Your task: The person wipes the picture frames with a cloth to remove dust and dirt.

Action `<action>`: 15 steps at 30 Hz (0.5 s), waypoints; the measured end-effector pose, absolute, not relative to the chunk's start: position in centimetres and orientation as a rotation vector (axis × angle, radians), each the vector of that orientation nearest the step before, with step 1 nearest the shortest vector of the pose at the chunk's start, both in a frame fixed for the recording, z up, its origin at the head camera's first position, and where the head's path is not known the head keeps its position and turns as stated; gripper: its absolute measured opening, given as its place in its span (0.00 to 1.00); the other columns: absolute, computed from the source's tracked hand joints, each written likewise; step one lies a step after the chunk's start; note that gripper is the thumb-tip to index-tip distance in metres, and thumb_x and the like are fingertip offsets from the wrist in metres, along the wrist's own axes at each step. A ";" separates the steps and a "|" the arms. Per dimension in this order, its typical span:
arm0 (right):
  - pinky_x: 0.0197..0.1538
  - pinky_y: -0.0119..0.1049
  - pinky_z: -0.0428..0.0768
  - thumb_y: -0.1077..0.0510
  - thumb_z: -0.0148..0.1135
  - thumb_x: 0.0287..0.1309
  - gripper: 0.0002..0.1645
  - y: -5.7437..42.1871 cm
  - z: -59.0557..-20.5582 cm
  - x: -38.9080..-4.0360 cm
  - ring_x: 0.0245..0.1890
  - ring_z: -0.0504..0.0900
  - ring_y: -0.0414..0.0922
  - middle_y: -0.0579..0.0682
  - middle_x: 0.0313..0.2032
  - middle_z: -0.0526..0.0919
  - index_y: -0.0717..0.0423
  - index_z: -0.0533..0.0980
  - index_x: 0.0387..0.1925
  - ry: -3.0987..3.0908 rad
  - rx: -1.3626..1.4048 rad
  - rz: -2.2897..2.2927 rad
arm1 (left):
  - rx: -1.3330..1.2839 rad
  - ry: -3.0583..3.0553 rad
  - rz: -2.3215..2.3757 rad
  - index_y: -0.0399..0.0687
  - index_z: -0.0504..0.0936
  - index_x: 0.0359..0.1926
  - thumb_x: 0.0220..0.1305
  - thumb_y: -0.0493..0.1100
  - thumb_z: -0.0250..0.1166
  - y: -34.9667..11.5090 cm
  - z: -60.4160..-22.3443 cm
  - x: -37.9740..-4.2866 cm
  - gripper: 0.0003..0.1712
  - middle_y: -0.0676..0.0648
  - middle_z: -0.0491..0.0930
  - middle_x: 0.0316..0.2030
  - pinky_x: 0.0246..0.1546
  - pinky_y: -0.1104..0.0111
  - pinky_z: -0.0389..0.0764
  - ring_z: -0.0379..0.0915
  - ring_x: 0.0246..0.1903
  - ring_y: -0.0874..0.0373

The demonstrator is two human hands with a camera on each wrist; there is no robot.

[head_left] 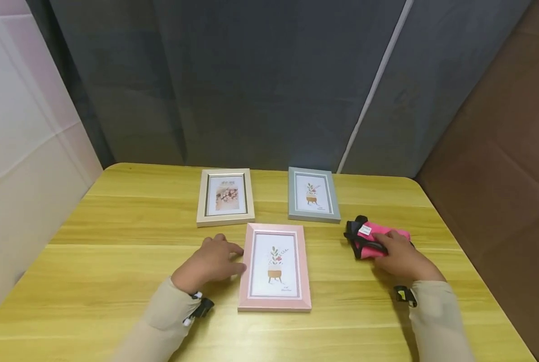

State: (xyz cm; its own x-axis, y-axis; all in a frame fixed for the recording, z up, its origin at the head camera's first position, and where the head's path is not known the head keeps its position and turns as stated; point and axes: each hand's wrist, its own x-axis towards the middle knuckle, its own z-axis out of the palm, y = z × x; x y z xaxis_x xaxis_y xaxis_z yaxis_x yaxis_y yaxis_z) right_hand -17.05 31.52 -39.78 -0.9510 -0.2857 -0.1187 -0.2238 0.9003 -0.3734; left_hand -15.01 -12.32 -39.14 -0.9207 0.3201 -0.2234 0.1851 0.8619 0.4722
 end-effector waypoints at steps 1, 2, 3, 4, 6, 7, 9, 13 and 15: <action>0.52 0.57 0.75 0.61 0.62 0.52 0.38 31.6 -39.7 -17.1 0.49 0.75 0.60 0.67 0.53 0.72 0.70 0.68 0.66 2.900 -0.411 -0.546 | 0.394 2.728 0.684 0.42 0.85 0.53 0.60 0.49 0.69 -13.1 -39.2 -14.9 0.23 0.40 0.79 0.46 0.40 0.52 0.77 0.71 0.42 0.46; 0.52 0.58 0.74 0.60 0.62 0.54 0.36 31.7 -39.6 -17.1 0.49 0.75 0.61 0.68 0.53 0.72 0.70 0.69 0.65 2.908 -0.434 -0.553 | 0.407 2.711 0.719 0.40 0.85 0.52 0.60 0.47 0.69 -13.9 -39.1 -14.9 0.22 0.41 0.81 0.45 0.42 0.52 0.78 0.73 0.41 0.48; 0.54 0.59 0.74 0.60 0.63 0.56 0.34 31.8 -39.5 -17.1 0.50 0.76 0.62 0.68 0.53 0.73 0.70 0.70 0.63 2.921 -0.455 -0.557 | 0.422 2.691 0.757 0.39 0.85 0.51 0.61 0.46 0.68 -14.8 -39.1 -14.8 0.21 0.42 0.83 0.42 0.41 0.55 0.78 0.75 0.38 0.51; 0.54 0.60 0.74 0.59 0.63 0.58 0.31 31.8 -39.5 -17.1 0.51 0.76 0.63 0.69 0.53 0.74 0.70 0.71 0.62 2.934 -0.472 -0.562 | 0.423 2.668 0.791 0.38 0.84 0.51 0.61 0.45 0.68 -15.8 -39.1 -14.7 0.20 0.44 0.84 0.40 0.41 0.56 0.79 0.76 0.36 0.54; 0.55 0.61 0.73 0.58 0.64 0.60 0.29 31.9 -39.4 -17.2 0.52 0.76 0.63 0.69 0.53 0.75 0.70 0.73 0.60 2.950 -0.487 -0.568 | 0.373 2.616 0.830 0.36 0.83 0.53 0.63 0.43 0.67 -17.9 -38.9 -14.4 0.21 0.46 0.84 0.35 0.36 0.58 0.80 0.77 0.31 0.56; 0.55 0.61 0.73 0.58 0.65 0.60 0.28 31.9 -39.5 -17.2 0.51 0.76 0.63 0.69 0.52 0.76 0.69 0.74 0.59 2.958 -0.493 -0.570 | 0.344 2.597 0.835 0.35 0.83 0.54 0.63 0.43 0.67 -19.1 -38.9 -14.3 0.21 0.47 0.83 0.34 0.34 0.60 0.79 0.77 0.29 0.56; 0.55 0.61 0.74 0.57 0.65 0.61 0.27 31.8 -39.6 -17.2 0.50 0.77 0.63 0.68 0.51 0.77 0.69 0.75 0.57 2.965 -0.487 -0.576 | 0.278 2.555 0.856 0.33 0.81 0.55 0.64 0.41 0.65 -21.5 -38.6 -14.0 0.21 0.49 0.82 0.31 0.30 0.63 0.77 0.75 0.25 0.57; 0.54 0.60 0.74 0.57 0.66 0.60 0.26 31.6 -39.8 -17.2 0.49 0.77 0.62 0.68 0.50 0.77 0.69 0.75 0.57 2.962 -0.459 -0.585 | 0.143 2.477 0.914 0.24 0.76 0.57 0.67 0.35 0.61 -27.4 -38.6 -13.2 0.22 0.46 0.83 0.31 0.26 0.63 0.80 0.78 0.24 0.56; 0.54 0.60 0.74 0.57 0.66 0.60 0.26 31.4 -39.8 -17.2 0.49 0.77 0.62 0.67 0.50 0.77 0.69 0.75 0.57 2.961 -0.446 -0.583 | 0.056 2.449 0.901 0.21 0.73 0.58 0.68 0.34 0.59 -30.4 -38.7 -12.8 0.23 0.46 0.81 0.28 0.23 0.64 0.80 0.77 0.22 0.56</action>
State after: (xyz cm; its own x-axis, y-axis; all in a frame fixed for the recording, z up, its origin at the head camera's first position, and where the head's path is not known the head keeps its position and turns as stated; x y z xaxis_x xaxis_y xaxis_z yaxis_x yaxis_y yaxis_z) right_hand -17.20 31.45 -39.83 -0.9532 -0.3005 -0.0322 -0.2658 0.8844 -0.3837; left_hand -12.77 -30.44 -38.71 -0.8613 0.2126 -0.4615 -0.1370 0.7775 0.6138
